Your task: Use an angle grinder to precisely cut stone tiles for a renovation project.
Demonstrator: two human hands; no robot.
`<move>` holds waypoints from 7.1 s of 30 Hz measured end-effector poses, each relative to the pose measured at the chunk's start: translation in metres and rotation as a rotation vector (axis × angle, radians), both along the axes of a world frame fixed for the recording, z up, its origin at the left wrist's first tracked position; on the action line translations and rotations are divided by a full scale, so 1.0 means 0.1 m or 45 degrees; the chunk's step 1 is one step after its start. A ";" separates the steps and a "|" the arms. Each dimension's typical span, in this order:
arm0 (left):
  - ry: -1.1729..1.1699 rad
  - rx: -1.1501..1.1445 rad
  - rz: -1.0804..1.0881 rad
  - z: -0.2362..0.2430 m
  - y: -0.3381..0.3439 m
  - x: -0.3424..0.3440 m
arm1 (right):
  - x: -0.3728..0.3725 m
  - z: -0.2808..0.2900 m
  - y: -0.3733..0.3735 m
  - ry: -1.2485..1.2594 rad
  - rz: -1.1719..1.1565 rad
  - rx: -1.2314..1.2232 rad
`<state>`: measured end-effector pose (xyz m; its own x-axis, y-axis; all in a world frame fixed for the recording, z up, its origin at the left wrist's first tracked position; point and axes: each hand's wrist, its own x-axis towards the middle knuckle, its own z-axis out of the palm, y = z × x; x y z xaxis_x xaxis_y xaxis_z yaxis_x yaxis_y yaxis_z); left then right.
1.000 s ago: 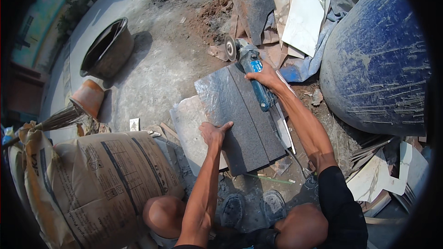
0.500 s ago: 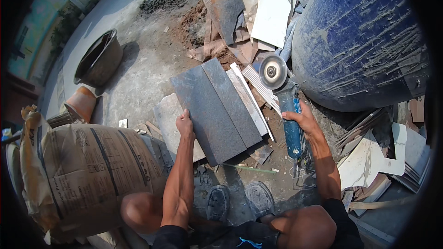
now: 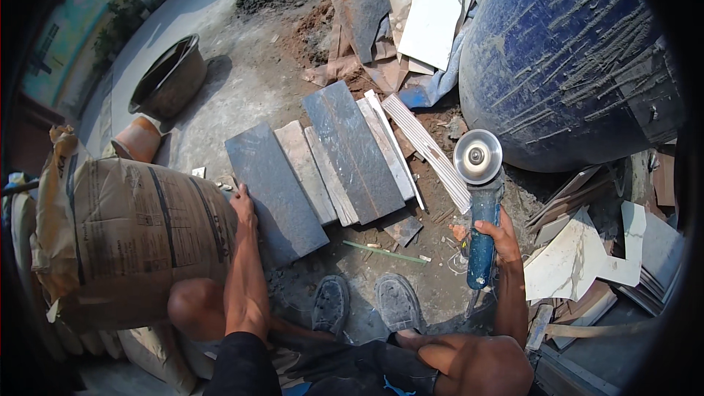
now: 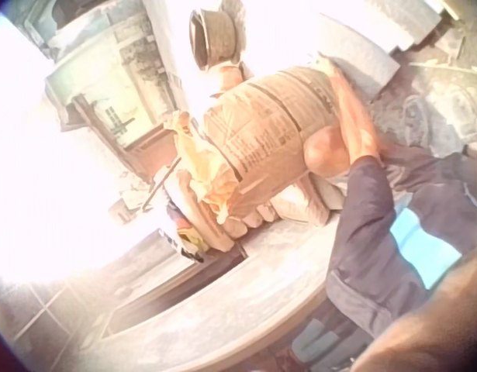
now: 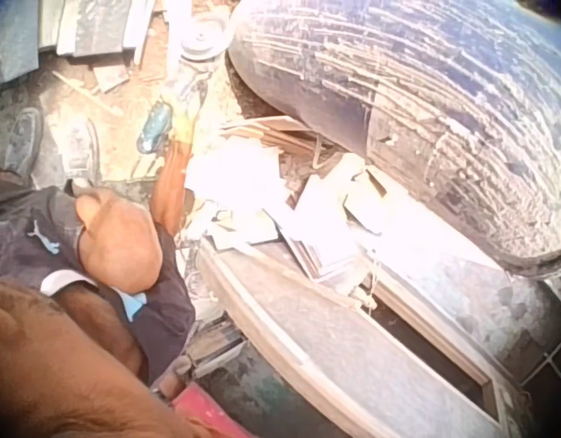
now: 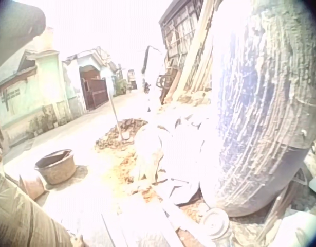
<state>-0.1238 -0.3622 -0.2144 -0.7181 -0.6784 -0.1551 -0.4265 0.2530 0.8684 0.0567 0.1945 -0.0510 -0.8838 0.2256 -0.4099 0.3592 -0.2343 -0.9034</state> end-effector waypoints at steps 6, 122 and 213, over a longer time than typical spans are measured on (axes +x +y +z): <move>0.028 0.102 0.128 -0.07 0.09 0.02 | 0.07 0.10 -0.03 -0.059 0.045 -0.050; -0.309 0.039 -0.226 0.42 3.63 0.73 | 0.07 -0.18 0.18 -0.172 0.367 0.014; -0.522 1.731 -0.793 1.05 3.68 1.45 | -1.01 -0.12 -0.44 -0.179 0.400 -0.172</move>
<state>0.0217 0.0059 -0.1098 -0.5793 0.5114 -0.6347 -0.8149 -0.3803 0.4373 -0.0442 0.1500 -0.0626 -0.8341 -0.1121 -0.5401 0.5512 -0.2066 -0.8084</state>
